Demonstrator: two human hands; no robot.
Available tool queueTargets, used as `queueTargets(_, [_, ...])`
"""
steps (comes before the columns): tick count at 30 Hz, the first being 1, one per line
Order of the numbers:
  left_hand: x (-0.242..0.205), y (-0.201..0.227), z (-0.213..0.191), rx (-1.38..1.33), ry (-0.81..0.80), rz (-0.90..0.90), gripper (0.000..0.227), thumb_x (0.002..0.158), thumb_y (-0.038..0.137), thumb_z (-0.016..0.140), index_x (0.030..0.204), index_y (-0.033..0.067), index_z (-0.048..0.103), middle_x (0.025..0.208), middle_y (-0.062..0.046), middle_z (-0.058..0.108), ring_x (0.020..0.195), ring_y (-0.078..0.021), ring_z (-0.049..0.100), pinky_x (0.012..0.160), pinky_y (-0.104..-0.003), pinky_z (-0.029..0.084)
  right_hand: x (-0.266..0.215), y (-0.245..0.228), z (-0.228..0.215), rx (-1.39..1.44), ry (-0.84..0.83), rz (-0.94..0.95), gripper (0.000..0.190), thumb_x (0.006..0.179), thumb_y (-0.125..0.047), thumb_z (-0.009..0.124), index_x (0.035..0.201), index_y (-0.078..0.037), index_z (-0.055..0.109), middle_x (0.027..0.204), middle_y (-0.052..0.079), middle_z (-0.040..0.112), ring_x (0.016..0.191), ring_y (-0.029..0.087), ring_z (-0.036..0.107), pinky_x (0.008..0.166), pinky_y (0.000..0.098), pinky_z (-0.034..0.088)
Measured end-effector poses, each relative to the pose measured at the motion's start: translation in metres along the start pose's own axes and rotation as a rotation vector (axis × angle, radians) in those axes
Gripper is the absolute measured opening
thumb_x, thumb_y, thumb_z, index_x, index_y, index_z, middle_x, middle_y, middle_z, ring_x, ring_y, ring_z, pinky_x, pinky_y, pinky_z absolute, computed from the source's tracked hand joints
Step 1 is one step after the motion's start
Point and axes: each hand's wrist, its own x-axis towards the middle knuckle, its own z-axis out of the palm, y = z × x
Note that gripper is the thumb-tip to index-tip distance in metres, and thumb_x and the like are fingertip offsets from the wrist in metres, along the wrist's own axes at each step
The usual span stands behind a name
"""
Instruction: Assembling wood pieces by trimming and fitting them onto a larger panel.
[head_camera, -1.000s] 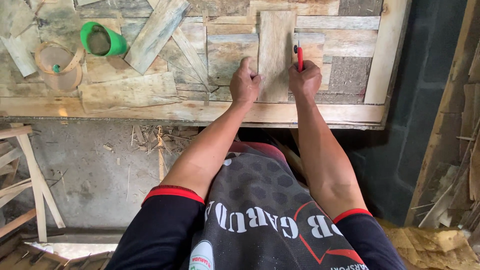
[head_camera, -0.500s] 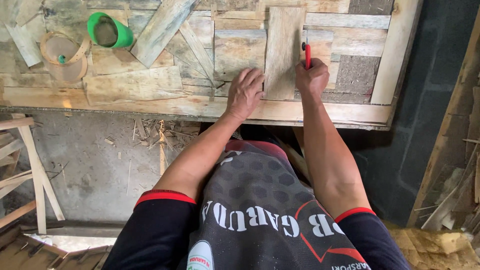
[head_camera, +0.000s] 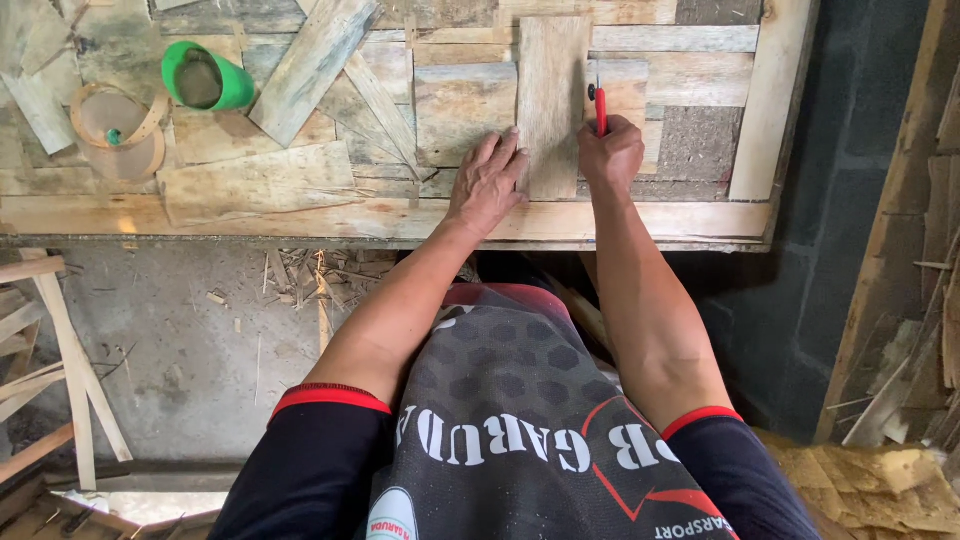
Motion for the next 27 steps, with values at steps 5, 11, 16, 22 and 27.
queueTargets(5, [0.0,0.001,-0.001,0.007,0.011,0.011,0.075,0.071,0.033,0.089,0.137,0.01,0.063,0.158,-0.011,0.044,0.142,-0.0372,0.039,0.115,-0.051,0.037,0.0,0.001,-0.001,0.003,0.0,0.0,0.015,0.08,-0.025,0.077,0.089,-0.014,0.08,0.08,0.009,0.077,0.075,0.022,0.074,0.075,0.0386,0.057])
queueTargets(11, [0.0,0.004,-0.007,0.013,-0.037,0.001,0.075,0.074,0.032,0.088,0.14,0.0089,0.061,0.159,-0.012,0.041,0.143,-0.0368,0.039,0.117,-0.05,0.036,0.006,0.004,0.001,-0.03,-0.062,0.046,0.016,0.083,-0.026,0.079,0.094,-0.015,0.08,0.083,0.005,0.078,0.071,0.018,0.073,0.068,0.0382,0.058])
queueTargets(16, [0.002,0.006,-0.009,0.019,-0.066,-0.02,0.076,0.075,0.033,0.087,0.141,0.0088,0.059,0.16,-0.012,0.039,0.143,-0.037,0.037,0.118,-0.05,0.035,0.007,0.002,-0.002,-0.043,-0.11,0.085,0.016,0.085,-0.025,0.078,0.097,-0.015,0.079,0.084,0.003,0.078,0.069,0.014,0.072,0.064,0.0358,0.058])
queueTargets(22, [0.001,0.006,-0.008,0.018,-0.07,-0.029,0.076,0.076,0.034,0.087,0.142,0.0091,0.059,0.161,-0.011,0.039,0.144,-0.0367,0.037,0.118,-0.05,0.034,0.002,0.0,-0.006,-0.021,-0.034,0.015,0.018,0.08,-0.028,0.082,0.092,-0.015,0.082,0.082,0.006,0.078,0.072,0.018,0.073,0.071,0.0357,0.057])
queueTargets(27, [0.002,0.007,-0.012,0.006,-0.077,-0.028,0.075,0.076,0.033,0.087,0.142,0.0084,0.058,0.161,-0.012,0.039,0.144,-0.0372,0.037,0.118,-0.05,0.034,0.004,-0.002,-0.005,-0.031,-0.073,0.076,0.021,0.08,-0.031,0.08,0.094,-0.016,0.081,0.084,0.005,0.078,0.075,0.02,0.075,0.072,0.0375,0.057])
